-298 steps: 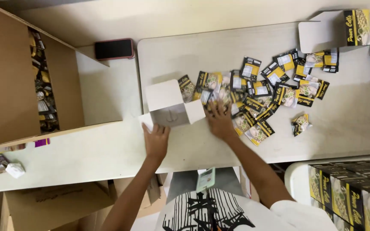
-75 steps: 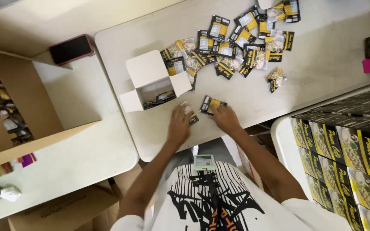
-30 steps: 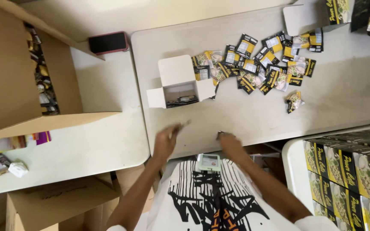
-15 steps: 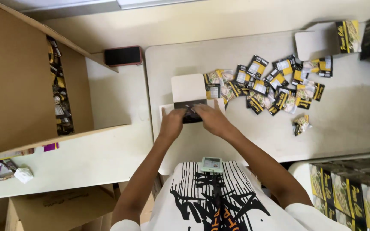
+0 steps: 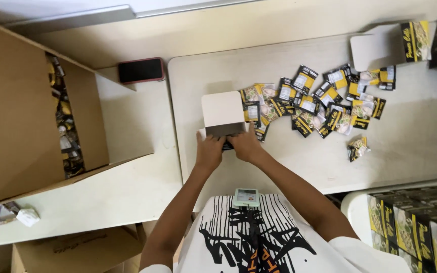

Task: The person places small packaged battery packs into a white cardboard box by hand, tapes the box shut using a pink tape dispenser, and places the sealed box onto a stack of similar boxes.

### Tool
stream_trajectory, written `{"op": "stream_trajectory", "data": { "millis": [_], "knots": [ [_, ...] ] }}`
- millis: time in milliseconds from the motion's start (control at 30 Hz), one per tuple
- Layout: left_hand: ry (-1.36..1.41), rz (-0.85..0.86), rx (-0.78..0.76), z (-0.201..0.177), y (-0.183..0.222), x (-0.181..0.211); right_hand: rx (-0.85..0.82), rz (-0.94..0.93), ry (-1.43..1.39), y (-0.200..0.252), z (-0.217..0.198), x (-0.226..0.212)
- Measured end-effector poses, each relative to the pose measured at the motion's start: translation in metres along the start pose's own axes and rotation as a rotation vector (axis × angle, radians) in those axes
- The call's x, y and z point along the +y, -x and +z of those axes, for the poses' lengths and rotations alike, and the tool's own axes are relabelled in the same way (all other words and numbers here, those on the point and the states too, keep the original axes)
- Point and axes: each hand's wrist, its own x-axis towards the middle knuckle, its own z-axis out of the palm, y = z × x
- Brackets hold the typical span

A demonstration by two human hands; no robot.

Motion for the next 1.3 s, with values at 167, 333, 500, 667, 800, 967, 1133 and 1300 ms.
{"op": "stream_trajectory", "data": {
  "millis": [167,333,500,667,800,967,1133,1300],
  "knots": [
    [-0.021,0.003,-0.004,0.018,0.001,-0.007,0.234,-0.058,-0.388,0.038,-0.048,0.012],
    [0.052,-0.049,-0.002,-0.042,0.014,0.031,0.879,0.083,-0.798,0.077,-0.016,0.102],
    [0.244,0.123,0.364,-0.056,0.043,0.064,0.242,0.695,-0.285,0.085,0.017,0.176],
    [0.273,-0.003,0.385,-0.05,0.065,0.087,0.379,0.671,-0.268,0.073,0.088,0.186],
    [0.302,-0.032,0.439,-0.037,0.081,0.097,0.492,0.489,-0.186,0.11,0.126,0.131],
    [0.359,0.072,0.277,0.014,0.076,0.114,0.485,0.327,-0.531,0.17,0.13,0.052],
    [0.337,0.206,0.085,0.061,0.049,0.155,0.552,0.257,-0.719,0.204,0.118,0.042],
    [0.077,0.435,-0.019,0.137,0.05,0.151,0.379,0.381,-0.249,0.227,0.108,0.059]
  ]
}}
